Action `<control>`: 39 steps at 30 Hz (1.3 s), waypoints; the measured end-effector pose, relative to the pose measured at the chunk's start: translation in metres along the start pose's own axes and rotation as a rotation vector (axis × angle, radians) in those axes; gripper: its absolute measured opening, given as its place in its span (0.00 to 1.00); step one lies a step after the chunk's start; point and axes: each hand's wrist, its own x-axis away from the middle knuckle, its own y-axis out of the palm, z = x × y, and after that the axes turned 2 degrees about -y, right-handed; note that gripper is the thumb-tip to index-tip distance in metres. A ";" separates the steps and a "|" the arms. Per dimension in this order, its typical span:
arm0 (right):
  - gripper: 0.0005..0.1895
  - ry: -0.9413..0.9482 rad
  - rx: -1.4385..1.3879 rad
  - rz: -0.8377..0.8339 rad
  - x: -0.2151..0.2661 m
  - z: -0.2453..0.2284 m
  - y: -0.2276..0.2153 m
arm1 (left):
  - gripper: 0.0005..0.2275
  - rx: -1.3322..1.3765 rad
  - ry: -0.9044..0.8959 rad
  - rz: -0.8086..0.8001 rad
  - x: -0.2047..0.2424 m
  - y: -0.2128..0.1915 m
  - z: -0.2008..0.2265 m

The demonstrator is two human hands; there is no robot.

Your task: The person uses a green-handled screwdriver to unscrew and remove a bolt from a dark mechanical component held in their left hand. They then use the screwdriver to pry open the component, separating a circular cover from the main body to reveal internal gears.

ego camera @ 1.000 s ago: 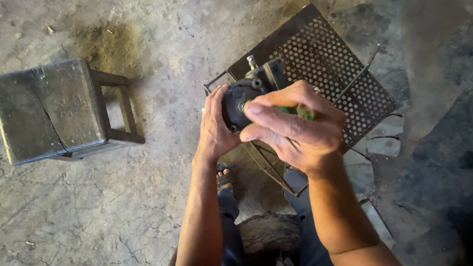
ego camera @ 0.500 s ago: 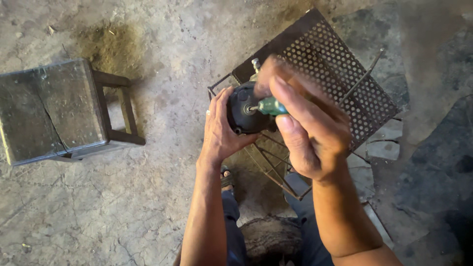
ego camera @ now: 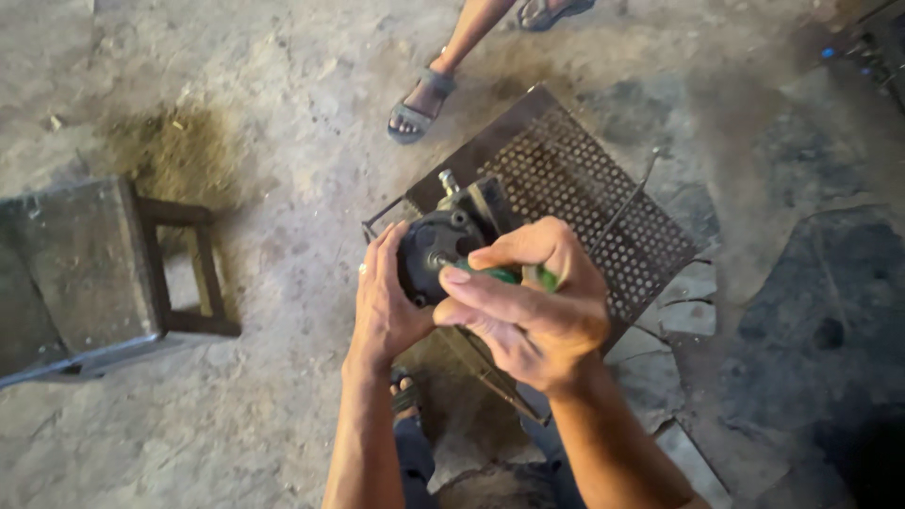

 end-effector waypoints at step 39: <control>0.18 0.101 -0.253 -0.043 0.024 0.016 0.003 | 0.51 0.012 -0.005 -0.010 -0.005 -0.001 0.006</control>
